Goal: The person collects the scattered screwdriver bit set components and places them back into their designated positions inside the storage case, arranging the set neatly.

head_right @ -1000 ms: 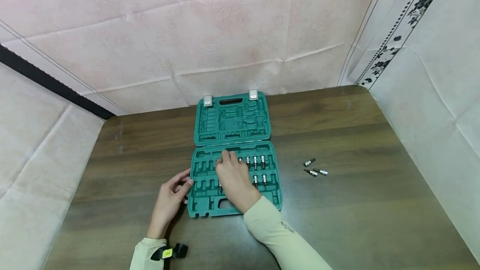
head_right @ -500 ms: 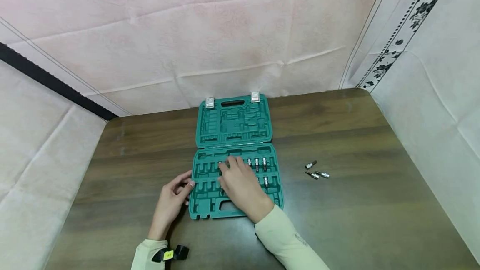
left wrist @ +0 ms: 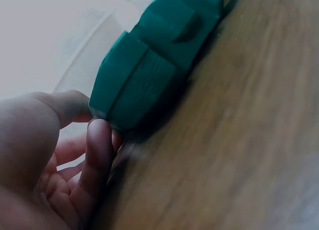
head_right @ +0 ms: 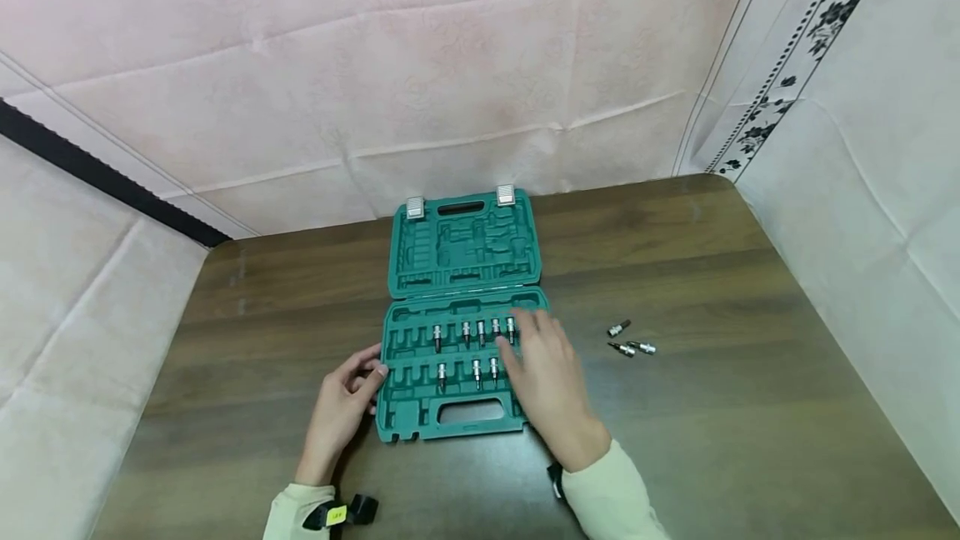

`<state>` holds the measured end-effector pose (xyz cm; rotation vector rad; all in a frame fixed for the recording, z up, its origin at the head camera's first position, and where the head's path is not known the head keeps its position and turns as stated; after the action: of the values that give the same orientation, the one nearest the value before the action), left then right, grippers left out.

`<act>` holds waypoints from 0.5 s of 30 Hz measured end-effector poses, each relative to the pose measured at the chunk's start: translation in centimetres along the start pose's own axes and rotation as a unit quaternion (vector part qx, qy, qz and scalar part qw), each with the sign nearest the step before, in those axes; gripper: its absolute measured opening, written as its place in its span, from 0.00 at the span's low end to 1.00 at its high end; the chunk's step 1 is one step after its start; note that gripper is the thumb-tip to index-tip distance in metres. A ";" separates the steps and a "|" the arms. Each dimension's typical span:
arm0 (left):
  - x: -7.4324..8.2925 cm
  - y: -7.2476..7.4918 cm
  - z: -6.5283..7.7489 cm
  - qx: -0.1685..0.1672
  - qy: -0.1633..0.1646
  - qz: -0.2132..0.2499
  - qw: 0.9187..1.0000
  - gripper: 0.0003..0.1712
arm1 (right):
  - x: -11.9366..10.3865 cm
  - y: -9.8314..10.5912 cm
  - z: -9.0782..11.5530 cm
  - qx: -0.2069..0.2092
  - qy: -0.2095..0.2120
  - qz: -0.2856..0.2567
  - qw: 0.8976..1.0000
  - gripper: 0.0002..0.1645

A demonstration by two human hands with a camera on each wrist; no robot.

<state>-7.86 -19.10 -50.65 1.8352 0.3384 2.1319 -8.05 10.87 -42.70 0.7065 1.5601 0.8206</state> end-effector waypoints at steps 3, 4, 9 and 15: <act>0.0 0.0 0.0 0.002 0.001 -0.001 1.000 0.21 | 1.4 1.2 0.7 0.022 -0.038 -0.012 0.999 0.27; 0.0 0.0 0.0 0.003 0.001 -0.001 1.000 0.20 | 1.8 1.6 0.9 0.029 -0.050 -0.014 0.998 0.27; 0.0 0.0 -0.1 0.004 -0.005 -0.007 1.000 0.20 | 3.9 3.1 1.9 0.039 -0.098 -0.012 0.994 0.26; -0.2 0.0 0.0 0.007 -0.004 -0.013 1.000 0.21 | 6.5 4.1 2.7 0.029 -0.134 -0.002 0.990 0.27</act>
<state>-7.85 -19.14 -50.80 1.8359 0.3739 2.1086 -6.32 18.81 -43.23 0.8209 1.3454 0.6496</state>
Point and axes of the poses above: each hand's wrist, its own z-axis away from the middle knuckle, its own y-axis out of the back of the hand, x = y × z, the point moved 2 cm from there along -z, towards the middle knuckle, and after that the axes turned 6 degrees about -x, right-handed, at the moved point
